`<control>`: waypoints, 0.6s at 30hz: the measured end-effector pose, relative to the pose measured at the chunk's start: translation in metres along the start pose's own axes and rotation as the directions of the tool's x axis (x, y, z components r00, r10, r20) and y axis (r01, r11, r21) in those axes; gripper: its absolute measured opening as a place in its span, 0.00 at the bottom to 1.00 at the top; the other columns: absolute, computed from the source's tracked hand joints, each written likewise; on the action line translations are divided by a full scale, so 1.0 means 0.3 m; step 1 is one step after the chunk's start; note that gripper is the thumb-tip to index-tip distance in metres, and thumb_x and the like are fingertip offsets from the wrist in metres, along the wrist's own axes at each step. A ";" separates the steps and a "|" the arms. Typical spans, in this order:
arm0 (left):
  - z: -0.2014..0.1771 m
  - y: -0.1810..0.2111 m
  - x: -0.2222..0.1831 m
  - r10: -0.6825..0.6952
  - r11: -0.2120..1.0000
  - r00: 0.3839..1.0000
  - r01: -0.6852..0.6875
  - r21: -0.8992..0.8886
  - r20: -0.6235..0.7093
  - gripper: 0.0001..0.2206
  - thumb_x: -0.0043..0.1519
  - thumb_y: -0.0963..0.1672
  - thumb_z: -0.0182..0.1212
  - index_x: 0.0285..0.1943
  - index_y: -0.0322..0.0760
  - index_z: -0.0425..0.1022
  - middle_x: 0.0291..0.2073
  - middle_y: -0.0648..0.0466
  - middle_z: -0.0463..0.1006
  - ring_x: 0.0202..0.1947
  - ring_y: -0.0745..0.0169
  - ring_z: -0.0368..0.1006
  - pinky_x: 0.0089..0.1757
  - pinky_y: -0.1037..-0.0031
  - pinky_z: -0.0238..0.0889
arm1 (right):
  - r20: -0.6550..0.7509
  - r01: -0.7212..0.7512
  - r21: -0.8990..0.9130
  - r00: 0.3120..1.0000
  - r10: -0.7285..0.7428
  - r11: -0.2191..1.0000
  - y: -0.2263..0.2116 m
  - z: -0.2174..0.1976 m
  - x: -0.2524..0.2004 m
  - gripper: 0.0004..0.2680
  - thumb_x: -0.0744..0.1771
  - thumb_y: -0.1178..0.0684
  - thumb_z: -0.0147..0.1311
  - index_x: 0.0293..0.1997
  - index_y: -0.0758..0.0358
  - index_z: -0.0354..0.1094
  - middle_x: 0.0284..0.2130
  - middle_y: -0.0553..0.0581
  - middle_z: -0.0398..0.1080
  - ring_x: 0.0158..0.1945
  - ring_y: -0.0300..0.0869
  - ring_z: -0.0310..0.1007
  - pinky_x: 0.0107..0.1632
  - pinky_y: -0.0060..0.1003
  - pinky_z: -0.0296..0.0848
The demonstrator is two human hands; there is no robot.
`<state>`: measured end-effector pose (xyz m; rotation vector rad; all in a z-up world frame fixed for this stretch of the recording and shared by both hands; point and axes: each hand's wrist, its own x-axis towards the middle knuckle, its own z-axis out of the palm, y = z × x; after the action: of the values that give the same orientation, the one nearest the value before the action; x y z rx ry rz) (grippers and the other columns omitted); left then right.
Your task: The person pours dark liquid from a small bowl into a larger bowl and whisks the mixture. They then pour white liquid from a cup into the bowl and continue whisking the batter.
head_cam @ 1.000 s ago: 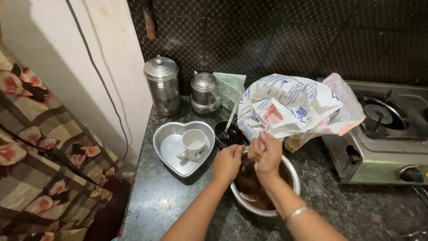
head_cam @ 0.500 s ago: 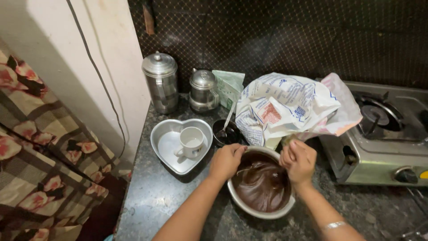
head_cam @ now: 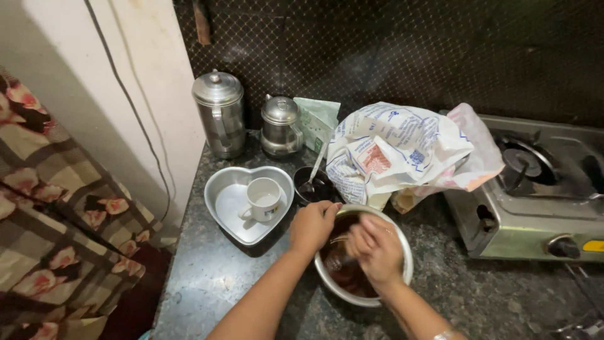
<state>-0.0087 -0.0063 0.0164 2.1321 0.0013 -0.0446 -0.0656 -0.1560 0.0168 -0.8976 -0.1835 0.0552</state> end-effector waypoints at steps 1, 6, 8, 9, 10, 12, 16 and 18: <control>-0.012 -0.003 -0.003 0.003 1.000 1.000 -0.003 0.015 0.002 0.16 0.62 0.56 0.55 0.44 0.50 0.85 0.35 0.43 0.83 0.41 0.37 0.77 0.43 0.54 0.69 | 0.033 0.001 -0.010 0.999 -0.001 1.000 -0.019 -0.018 -0.040 0.14 0.71 0.56 0.40 0.22 0.58 0.49 0.13 0.49 0.50 0.16 0.38 0.46 0.24 0.36 0.51; -0.016 -0.010 -0.007 0.031 0.999 0.998 -0.031 -0.013 0.047 0.15 0.61 0.54 0.57 0.46 0.51 0.85 0.36 0.43 0.83 0.42 0.39 0.78 0.44 0.56 0.69 | 0.085 0.066 -0.299 0.996 -0.042 0.952 -0.143 -0.126 -0.139 0.14 0.70 0.55 0.42 0.21 0.60 0.50 0.13 0.52 0.51 0.16 0.39 0.47 0.23 0.37 0.52; -0.014 -0.019 0.005 0.077 0.996 0.996 -0.076 -0.038 0.045 0.15 0.62 0.54 0.56 0.46 0.49 0.85 0.37 0.44 0.83 0.42 0.40 0.79 0.44 0.57 0.69 | 0.081 0.118 -0.393 0.992 -0.094 0.912 -0.167 -0.157 -0.095 0.15 0.70 0.54 0.42 0.20 0.60 0.50 0.12 0.52 0.51 0.16 0.38 0.47 0.22 0.36 0.51; -0.008 -0.024 0.006 0.097 0.994 0.994 -0.095 -0.052 0.044 0.15 0.62 0.53 0.56 0.46 0.48 0.85 0.38 0.45 0.84 0.42 0.41 0.79 0.44 0.57 0.69 | 0.065 0.148 -0.419 0.989 -0.133 0.896 -0.171 -0.166 -0.069 0.15 0.70 0.53 0.43 0.20 0.60 0.49 0.12 0.52 0.51 0.16 0.38 0.47 0.21 0.36 0.51; -0.009 -0.029 0.008 0.095 0.994 0.994 -0.092 -0.053 0.055 0.15 0.62 0.53 0.56 0.47 0.48 0.85 0.38 0.44 0.83 0.42 0.41 0.79 0.44 0.57 0.69 | 0.054 0.180 -0.440 0.983 -0.174 0.880 -0.166 -0.168 -0.026 0.16 0.70 0.53 0.43 0.20 0.59 0.48 0.12 0.51 0.50 0.16 0.37 0.46 0.21 0.35 0.50; -0.003 -0.035 0.010 0.091 0.995 0.993 -0.087 -0.055 0.075 0.15 0.63 0.53 0.56 0.47 0.46 0.85 0.37 0.43 0.83 0.42 0.40 0.79 0.44 0.57 0.69 | 0.032 0.227 -0.447 0.971 -0.238 0.866 -0.148 -0.160 0.081 0.15 0.70 0.53 0.43 0.21 0.59 0.48 0.12 0.51 0.50 0.15 0.37 0.47 0.21 0.35 0.50; 0.009 -0.053 0.023 0.121 0.987 0.991 -0.113 -0.118 0.057 0.15 0.62 0.52 0.56 0.47 0.46 0.84 0.38 0.44 0.83 0.42 0.41 0.79 0.44 0.59 0.69 | -0.043 0.227 -0.377 0.964 -0.262 0.898 -0.064 -0.088 0.255 0.13 0.69 0.53 0.43 0.23 0.59 0.49 0.12 0.49 0.48 0.13 0.36 0.45 0.18 0.33 0.48; 0.017 -0.066 0.026 0.120 0.985 0.991 -0.111 -0.136 0.064 0.15 0.62 0.53 0.56 0.47 0.46 0.84 0.38 0.43 0.83 0.42 0.41 0.79 0.44 0.58 0.69 | -0.031 0.233 -0.372 0.964 -0.262 0.899 -0.013 -0.034 0.292 0.13 0.69 0.53 0.43 0.22 0.59 0.49 0.12 0.50 0.49 0.14 0.37 0.45 0.19 0.34 0.49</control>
<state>-0.0015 -0.0003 -0.0033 1.9933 -0.1580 -0.0517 0.0222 -0.1553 0.0255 -1.2404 -0.2365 -0.2614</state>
